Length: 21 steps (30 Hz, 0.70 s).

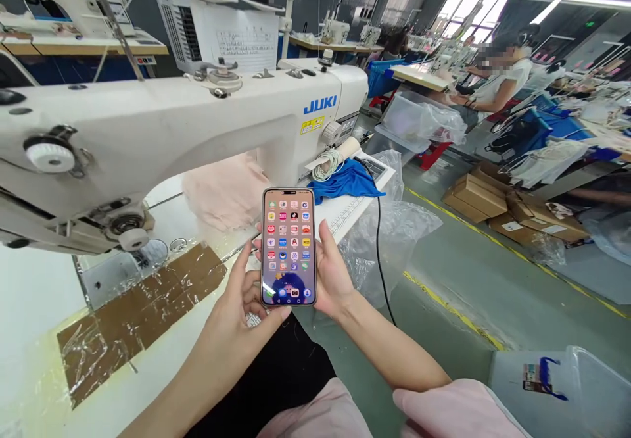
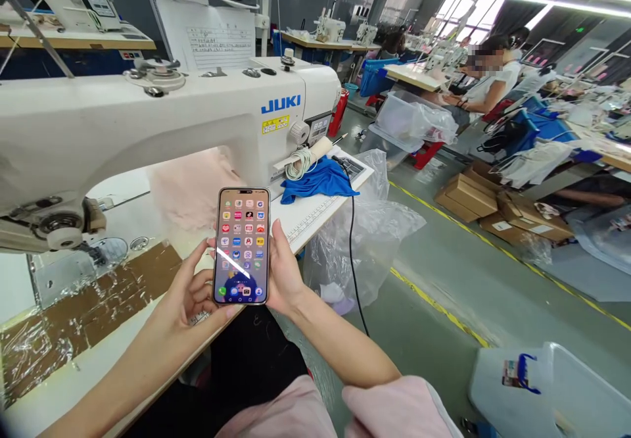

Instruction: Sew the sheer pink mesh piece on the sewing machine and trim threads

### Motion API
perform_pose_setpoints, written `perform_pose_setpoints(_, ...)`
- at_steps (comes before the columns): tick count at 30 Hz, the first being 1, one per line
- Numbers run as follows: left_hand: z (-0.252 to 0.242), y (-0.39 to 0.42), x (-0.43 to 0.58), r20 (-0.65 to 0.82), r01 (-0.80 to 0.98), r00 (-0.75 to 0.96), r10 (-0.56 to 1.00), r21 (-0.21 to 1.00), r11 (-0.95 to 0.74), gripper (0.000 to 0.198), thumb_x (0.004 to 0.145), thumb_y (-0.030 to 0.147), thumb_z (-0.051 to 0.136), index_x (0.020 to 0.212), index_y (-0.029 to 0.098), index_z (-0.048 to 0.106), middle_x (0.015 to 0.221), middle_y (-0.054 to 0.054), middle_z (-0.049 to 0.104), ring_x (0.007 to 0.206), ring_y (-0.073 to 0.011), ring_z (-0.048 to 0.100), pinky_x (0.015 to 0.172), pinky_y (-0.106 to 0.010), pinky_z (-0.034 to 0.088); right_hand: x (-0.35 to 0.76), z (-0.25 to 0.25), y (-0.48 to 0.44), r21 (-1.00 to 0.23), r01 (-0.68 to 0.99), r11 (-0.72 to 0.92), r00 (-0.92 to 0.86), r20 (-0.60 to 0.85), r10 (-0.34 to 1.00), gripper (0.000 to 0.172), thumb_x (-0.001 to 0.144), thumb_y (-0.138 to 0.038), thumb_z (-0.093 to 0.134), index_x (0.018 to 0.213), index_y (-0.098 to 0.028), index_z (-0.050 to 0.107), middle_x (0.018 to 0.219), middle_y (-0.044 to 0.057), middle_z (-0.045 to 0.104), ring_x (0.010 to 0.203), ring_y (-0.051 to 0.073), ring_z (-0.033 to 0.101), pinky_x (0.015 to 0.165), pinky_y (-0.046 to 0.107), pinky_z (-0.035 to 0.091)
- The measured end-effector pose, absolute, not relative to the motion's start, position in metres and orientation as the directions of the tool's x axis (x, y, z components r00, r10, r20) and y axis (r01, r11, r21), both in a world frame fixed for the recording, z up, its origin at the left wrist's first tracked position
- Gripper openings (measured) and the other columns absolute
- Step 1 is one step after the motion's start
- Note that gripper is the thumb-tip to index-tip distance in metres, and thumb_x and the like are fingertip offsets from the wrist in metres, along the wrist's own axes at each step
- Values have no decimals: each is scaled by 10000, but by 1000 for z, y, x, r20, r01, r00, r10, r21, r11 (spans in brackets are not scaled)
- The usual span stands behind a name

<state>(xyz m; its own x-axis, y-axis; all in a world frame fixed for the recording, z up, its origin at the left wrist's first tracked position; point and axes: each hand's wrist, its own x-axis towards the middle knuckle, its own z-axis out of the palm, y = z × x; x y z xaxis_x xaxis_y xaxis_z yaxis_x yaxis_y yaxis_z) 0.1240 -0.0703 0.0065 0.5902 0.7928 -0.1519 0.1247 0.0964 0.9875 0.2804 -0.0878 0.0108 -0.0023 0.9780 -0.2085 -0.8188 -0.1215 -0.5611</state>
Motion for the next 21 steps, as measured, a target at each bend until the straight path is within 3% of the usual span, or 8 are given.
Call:
perform_pose_setpoints(6, -2, -69, 121, -134, 173, 605, 785, 984, 36, 925, 819, 360, 672, 1528, 337, 78, 1224, -69, 619, 875, -179, 662, 739, -329, 531, 275, 4, -86, -593, -801, -80, 17, -156, 988, 708, 1006, -561, 119, 1252, -125, 619, 1100, 133, 728, 1086, 248, 670, 1030, 478, 465)
perform_pose_setpoints(9, -1, -66, 117, -4, 304, 542, 841, 933, -192, 885, 862, 440, 622, 1538, 320, 64, 1349, -114, 554, 1030, -234, 643, 812, -389, 546, 273, 2, -87, -606, -791, -82, 12, -150, 989, 714, 999, -578, 139, 1222, -122, 641, 1070, 137, 738, 1077, 251, 675, 1038, 477, 457)
perform_pose_setpoints(11, 2, -61, 114, 188, 429, 519, 834, 786, -445, 843, 887, 504, 572, 1545, 302, 84, 1463, -139, 455, 1230, -300, 541, 924, -468, 512, 271, 0, -90, -609, -788, -94, 9, -164, 986, 694, 992, -593, 185, 1209, -127, 650, 1050, 135, 744, 1077, 252, 677, 1046, 474, 450)
perform_pose_setpoints(13, 8, -52, 112, 359, 527, 555, 750, 546, -651, 777, 917, 545, 503, 1548, 282, 133, 1553, -148, 334, 1365, -350, 402, 1027, -548, 427, 269, -1, -92, -611, -784, -113, 3, -186, 983, 658, 982, -604, 243, 1202, -142, 657, 1036, 126, 750, 1080, 252, 678, 1057, 473, 441)
perform_pose_setpoints(16, 21, -39, 115, 455, 595, 617, 642, 264, -759, 686, 951, 560, 410, 1532, 237, 241, 1599, -181, 219, 1416, -385, 322, 1059, -580, 376, 265, -3, -95, -620, -776, -119, 11, -202, 979, 622, 968, -615, 309, 1201, -159, 663, 1055, 116, 749, 1100, 255, 671, 1069, 472, 432)
perform_pose_setpoints(21, 36, -29, 130, 466, 635, 632, 619, 146, -759, 634, 964, 563, 357, 1506, 234, 339, 1607, -208, 169, 1438, -394, 285, 1033, -561, 407, 263, -6, -96, -623, -777, -96, 49, -211, 976, 570, 970, -581, 359, 1251, -170, 637, 1139, 106, 727, 1169, 249, 635, 1083, 460, 429)
